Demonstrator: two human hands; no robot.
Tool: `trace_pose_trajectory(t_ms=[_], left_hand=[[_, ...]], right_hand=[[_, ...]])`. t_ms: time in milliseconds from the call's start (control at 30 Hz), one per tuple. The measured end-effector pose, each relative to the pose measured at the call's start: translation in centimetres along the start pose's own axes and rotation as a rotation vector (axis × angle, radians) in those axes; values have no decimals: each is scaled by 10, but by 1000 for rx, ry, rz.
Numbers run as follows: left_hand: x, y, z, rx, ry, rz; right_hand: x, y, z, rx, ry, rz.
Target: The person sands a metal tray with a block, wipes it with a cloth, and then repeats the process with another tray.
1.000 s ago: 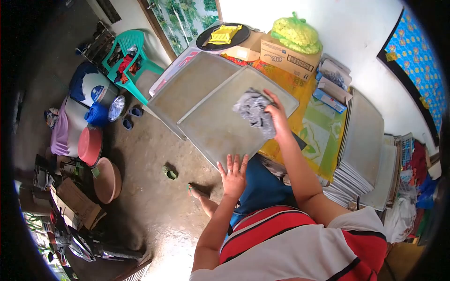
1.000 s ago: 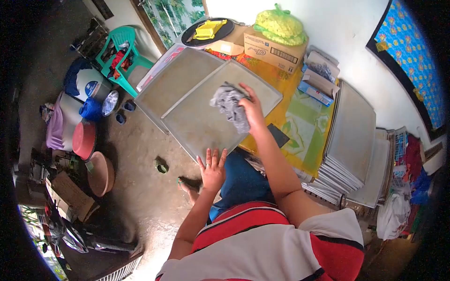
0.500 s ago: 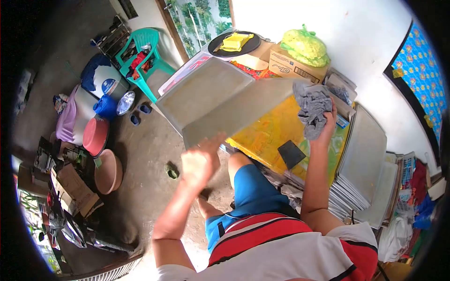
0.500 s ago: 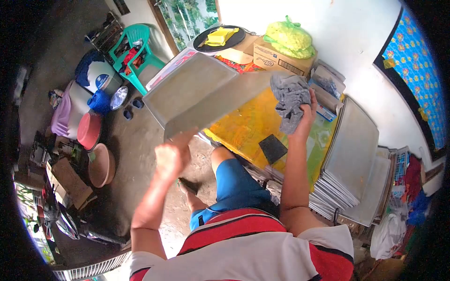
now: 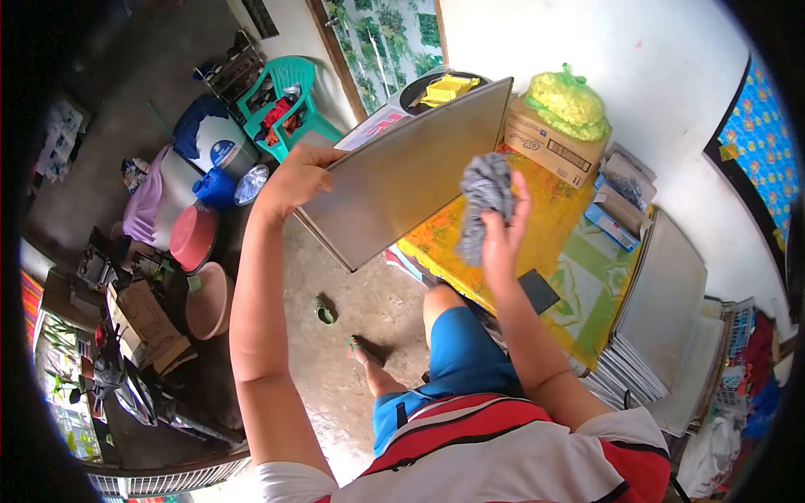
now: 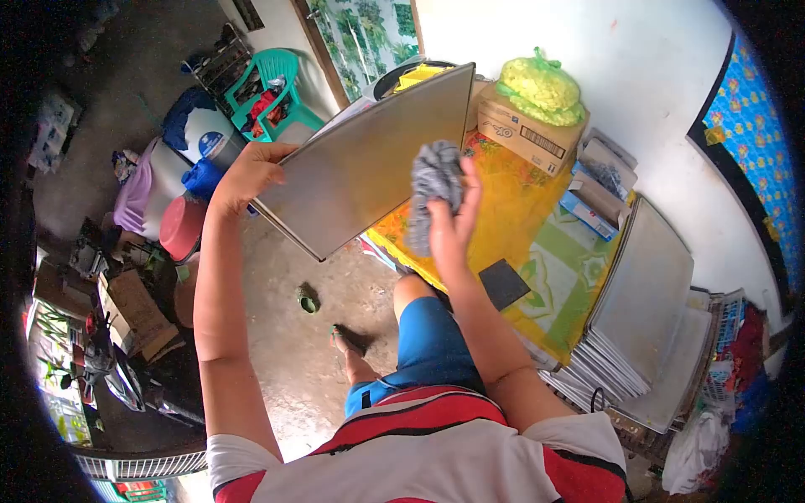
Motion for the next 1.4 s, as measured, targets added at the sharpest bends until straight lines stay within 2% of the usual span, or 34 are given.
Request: trace_pose_trajectory(t_ms=[33, 133, 233, 300, 333, 367, 433, 633, 700, 767, 833, 900, 933, 1133, 1233, 1300, 1367, 1400], left_hand=[[-1, 2, 1, -4, 20, 12], [2, -17, -8, -838, 14, -349], [-6, -44, -15, -701, 30, -388], [-11, -55, -13, -832, 42, -474], [-12, -58, -11, -872, 48, -505], [-13, -60, -8, -913, 53, -536], [-13, -63, 3, -909, -109, -644], [-9, -57, 24, -1023, -424, -804], [-6, -51, 30, -1027, -455, -851], [-4, -42, 40, -976, -484, -880], [0, -34, 48, -941, -451, -893], [3, -26, 58, -887, -385, -909], [4, -22, 63, -888, -440, -920], [4, -13, 78, -913, -367, -981], [2, -11, 80, -968, -289, -1001], [3, -11, 80, -1006, -233, -1022], [5, -11, 82, -1041, -192, -1043], [6, -11, 81, -1032, -171, -1043]], right_hand=[[4, -14, -3, 29, 64, 38], [17, -57, -32, 132, 274, 102], [21, -101, -52, 346, 456, 184], [20, -135, -50, 611, 546, 138], [19, -151, -56, 707, 475, 143], [14, -160, -62, 696, 506, 110], [-2, -176, -73, 672, 572, 42], [-96, -167, -69, 610, 417, -353], [-129, -158, -73, 528, 290, -420], [-159, -144, -88, 525, 261, -495], [-176, -133, -98, 526, 161, -565], [-181, -121, -113, 565, -44, -597], [-181, -116, -124, 585, -150, -611], [-121, -96, -203, 815, -481, -666], [-69, -104, -221, 813, -718, -595], [-28, -113, -224, 893, -717, -461], [26, -130, -239, 1163, -549, -421], [50, -133, -234, 1060, -506, -360]])
Point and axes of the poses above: each hand's wrist, its own x-axis away from the middle knuckle, its own y-axis out of the back of the hand, z = x × y, the point moved 1 cm from there along -x, towards the middle knuckle, and after that the axes turned 12 degrees about x, right-handed, at the moved point
